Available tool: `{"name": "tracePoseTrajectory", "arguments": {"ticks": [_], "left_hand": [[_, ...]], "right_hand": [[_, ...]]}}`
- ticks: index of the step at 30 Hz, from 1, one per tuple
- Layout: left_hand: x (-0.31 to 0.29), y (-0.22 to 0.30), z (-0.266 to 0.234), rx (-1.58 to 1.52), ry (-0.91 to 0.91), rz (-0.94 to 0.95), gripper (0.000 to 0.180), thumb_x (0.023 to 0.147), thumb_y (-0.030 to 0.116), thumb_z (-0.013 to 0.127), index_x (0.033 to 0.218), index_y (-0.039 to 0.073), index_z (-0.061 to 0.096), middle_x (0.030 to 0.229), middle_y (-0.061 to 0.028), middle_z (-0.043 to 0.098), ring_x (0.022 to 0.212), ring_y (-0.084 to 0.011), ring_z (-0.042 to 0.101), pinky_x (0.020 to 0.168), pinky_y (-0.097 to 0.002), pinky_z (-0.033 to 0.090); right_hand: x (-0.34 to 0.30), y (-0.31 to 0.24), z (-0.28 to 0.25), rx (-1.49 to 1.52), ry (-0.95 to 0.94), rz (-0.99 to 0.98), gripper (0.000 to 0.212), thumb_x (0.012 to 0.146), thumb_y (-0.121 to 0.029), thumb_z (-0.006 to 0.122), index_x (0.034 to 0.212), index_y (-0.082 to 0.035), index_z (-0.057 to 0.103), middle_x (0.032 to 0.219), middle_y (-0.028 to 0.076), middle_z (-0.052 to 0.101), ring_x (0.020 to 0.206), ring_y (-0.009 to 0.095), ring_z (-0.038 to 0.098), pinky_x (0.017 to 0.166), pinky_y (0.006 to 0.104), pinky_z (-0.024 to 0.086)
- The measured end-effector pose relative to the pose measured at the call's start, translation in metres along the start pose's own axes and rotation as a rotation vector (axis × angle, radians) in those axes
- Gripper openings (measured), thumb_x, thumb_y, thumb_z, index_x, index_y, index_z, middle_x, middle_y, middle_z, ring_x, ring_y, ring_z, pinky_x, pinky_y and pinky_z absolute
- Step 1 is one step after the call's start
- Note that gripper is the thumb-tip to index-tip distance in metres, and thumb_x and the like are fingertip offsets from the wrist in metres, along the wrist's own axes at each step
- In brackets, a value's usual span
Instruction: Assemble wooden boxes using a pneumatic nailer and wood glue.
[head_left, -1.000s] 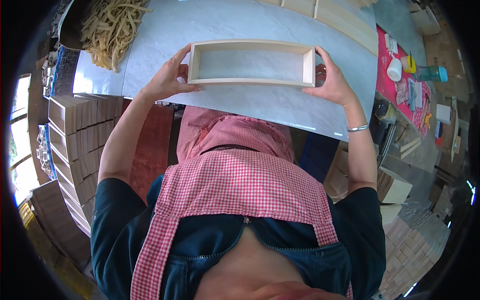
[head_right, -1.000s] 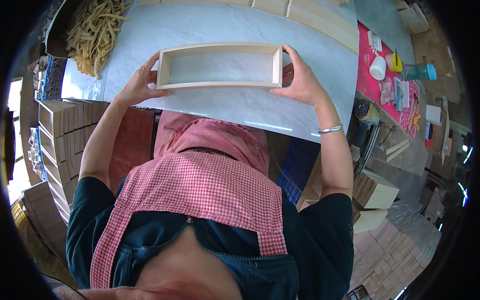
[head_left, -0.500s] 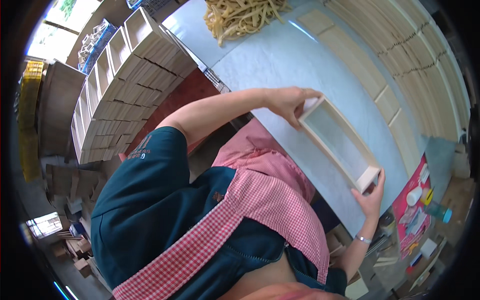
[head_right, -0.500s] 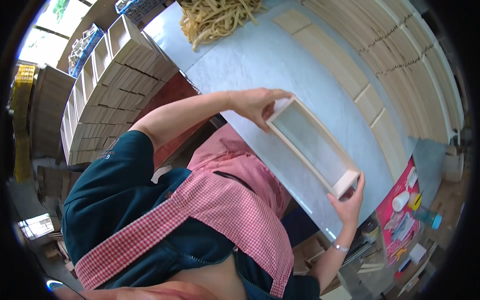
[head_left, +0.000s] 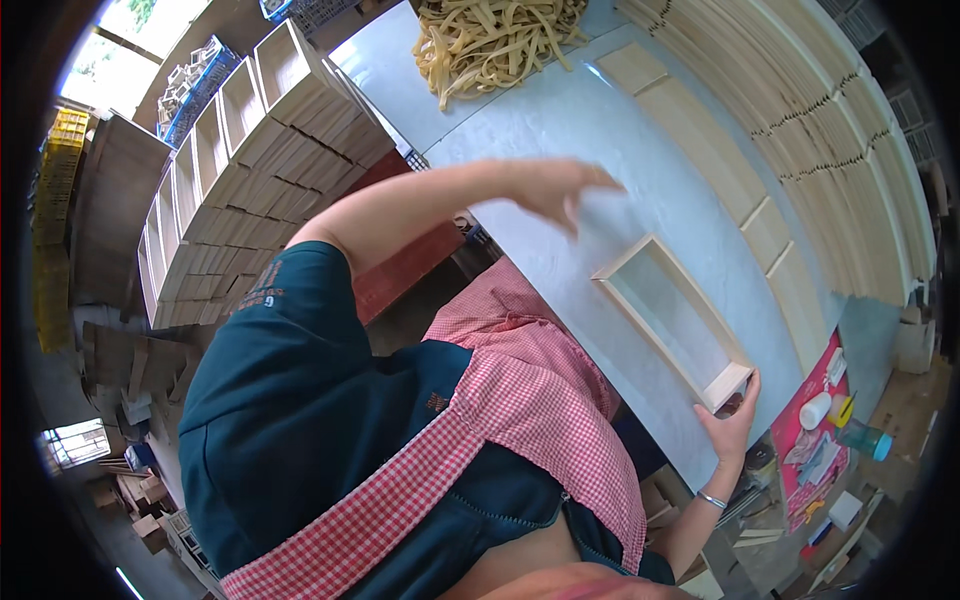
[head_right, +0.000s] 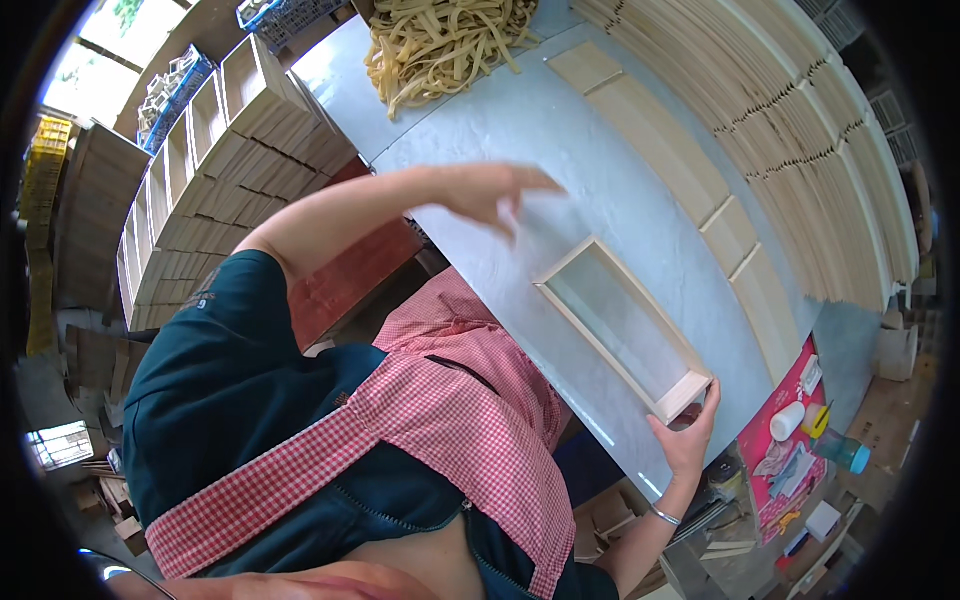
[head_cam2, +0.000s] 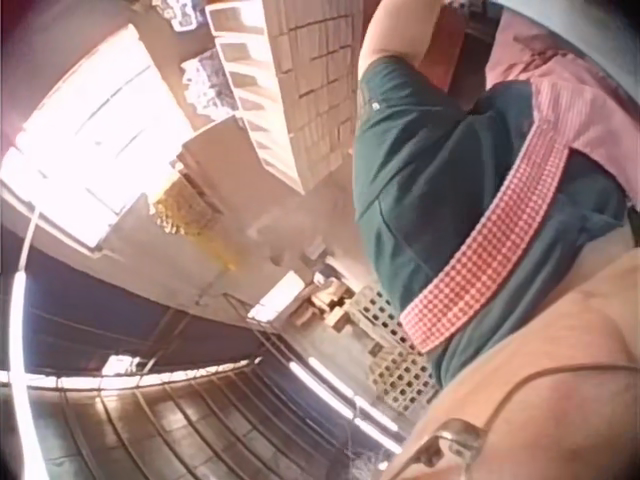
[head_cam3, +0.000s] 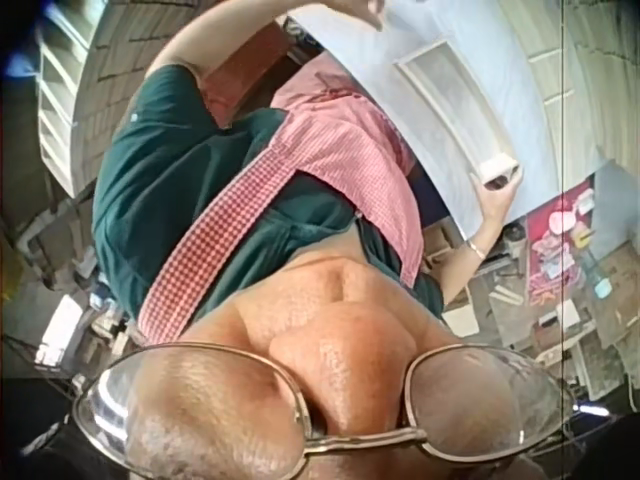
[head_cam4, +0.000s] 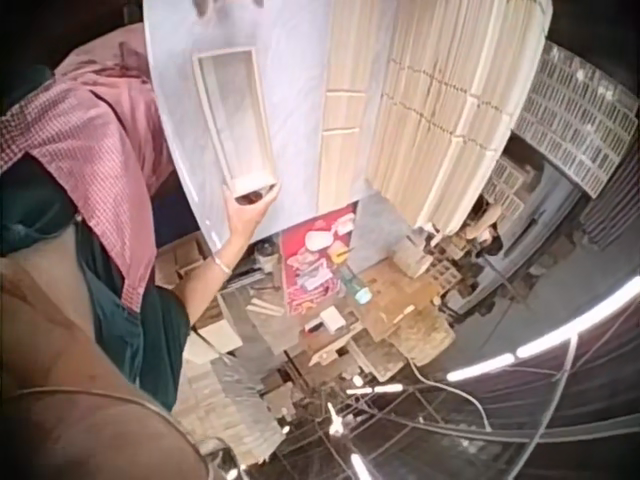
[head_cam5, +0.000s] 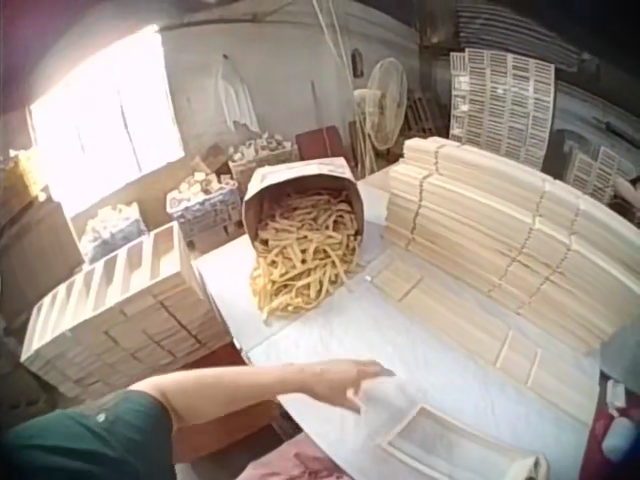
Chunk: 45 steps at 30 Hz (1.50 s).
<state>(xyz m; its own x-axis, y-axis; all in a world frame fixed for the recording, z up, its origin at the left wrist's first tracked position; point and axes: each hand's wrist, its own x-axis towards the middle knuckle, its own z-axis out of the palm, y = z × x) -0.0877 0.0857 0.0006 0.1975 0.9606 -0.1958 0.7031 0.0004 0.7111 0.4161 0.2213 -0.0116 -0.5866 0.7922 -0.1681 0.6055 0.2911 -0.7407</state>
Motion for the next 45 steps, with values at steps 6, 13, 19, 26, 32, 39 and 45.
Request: {"name": "tracePoseTrajectory", "arguments": {"ticks": [6, 13, 19, 26, 32, 39, 45], "left_hand": [[-0.034, -0.099, -0.086, 0.748, 0.491, -0.809, 0.032, 0.093, 0.018, 0.063, 0.123, 0.008, 0.062, 0.127, -0.0091, 0.060, 0.101, -0.0293, 0.064, 0.095, -0.0434, 0.052], [-0.052, -0.092, -0.055, 0.932, 0.759, -0.175, 0.018, 0.095, 0.014, 0.063, 0.111, 0.006, 0.063, 0.104, -0.0097, 0.067, 0.093, -0.0227, 0.066, 0.085, -0.0346, 0.055], [-0.048, -0.018, -0.049, -0.403, 0.868, -0.090, 0.011, 0.096, 0.012, 0.064, 0.103, 0.004, 0.066, 0.092, -0.0106, 0.070, 0.077, -0.0188, 0.067, 0.074, -0.0276, 0.056], [-0.013, 0.147, -0.020, -0.711, 0.220, 0.406, 0.012, 0.099, 0.013, 0.065, 0.106, 0.004, 0.060, 0.087, -0.0088, 0.067, 0.066, -0.0137, 0.063, 0.060, -0.0235, 0.052], [-0.002, 0.185, 0.020, -0.610, -0.140, 0.432, 0.012, 0.097, 0.012, 0.068, 0.105, 0.005, 0.062, 0.071, -0.0026, 0.061, 0.053, -0.0077, 0.050, 0.050, -0.0183, 0.038], [-0.022, 0.152, 0.013, -0.418, -0.400, 0.261, 0.024, 0.089, 0.024, 0.079, 0.082, 0.007, 0.063, 0.061, 0.0036, 0.053, 0.050, -0.0084, 0.046, 0.059, -0.0230, 0.040], [-0.020, 0.092, -0.004, 0.349, -0.003, 0.445, 0.049, 0.077, 0.054, 0.084, 0.075, 0.010, 0.060, 0.072, 0.0009, 0.060, 0.069, -0.0228, 0.057, 0.098, -0.0404, 0.039]], "right_hand": [[-0.001, 0.002, 0.001, 0.009, 0.006, -0.001, 0.112, 0.061, 0.004, 0.083, 0.157, -0.004, 0.025, 0.149, 0.020, 0.046, 0.097, 0.028, 0.060, 0.083, 0.0344, 0.053], [-0.012, 0.009, 0.002, 0.010, -0.001, 0.045, 0.110, 0.065, 0.004, 0.081, 0.159, -0.005, 0.023, 0.149, 0.019, 0.047, 0.096, 0.025, 0.060, 0.086, 0.0334, 0.052], [-0.030, 0.018, -0.010, 0.088, 0.196, 0.000, 0.088, 0.078, 0.000, 0.075, 0.156, -0.003, 0.033, 0.147, 0.019, 0.051, 0.099, 0.024, 0.061, 0.091, 0.0336, 0.051], [-0.021, -0.141, 0.048, 0.193, 0.421, -0.493, 0.070, 0.083, -0.011, 0.076, 0.146, 0.000, 0.048, 0.139, 0.015, 0.059, 0.121, 0.029, 0.059, 0.104, 0.0384, 0.045], [-0.020, -0.180, 0.080, 0.398, 0.233, -0.526, 0.039, 0.081, -0.004, 0.076, 0.117, -0.002, 0.061, 0.108, 0.010, 0.068, 0.091, 0.020, 0.064, 0.085, 0.0316, 0.051], [-0.059, -0.197, 0.075, 0.479, -0.263, -0.543, 0.010, 0.087, 0.000, 0.068, 0.094, -0.005, 0.063, 0.081, 0.004, 0.064, 0.063, 0.016, 0.055, 0.069, 0.0270, 0.048], [-0.035, -0.133, 0.024, -0.228, 0.050, -0.555, 0.030, 0.082, -0.033, 0.081, 0.079, -0.014, 0.058, 0.062, -0.002, 0.046, 0.069, 0.019, 0.050, 0.087, 0.0357, 0.040]]}}
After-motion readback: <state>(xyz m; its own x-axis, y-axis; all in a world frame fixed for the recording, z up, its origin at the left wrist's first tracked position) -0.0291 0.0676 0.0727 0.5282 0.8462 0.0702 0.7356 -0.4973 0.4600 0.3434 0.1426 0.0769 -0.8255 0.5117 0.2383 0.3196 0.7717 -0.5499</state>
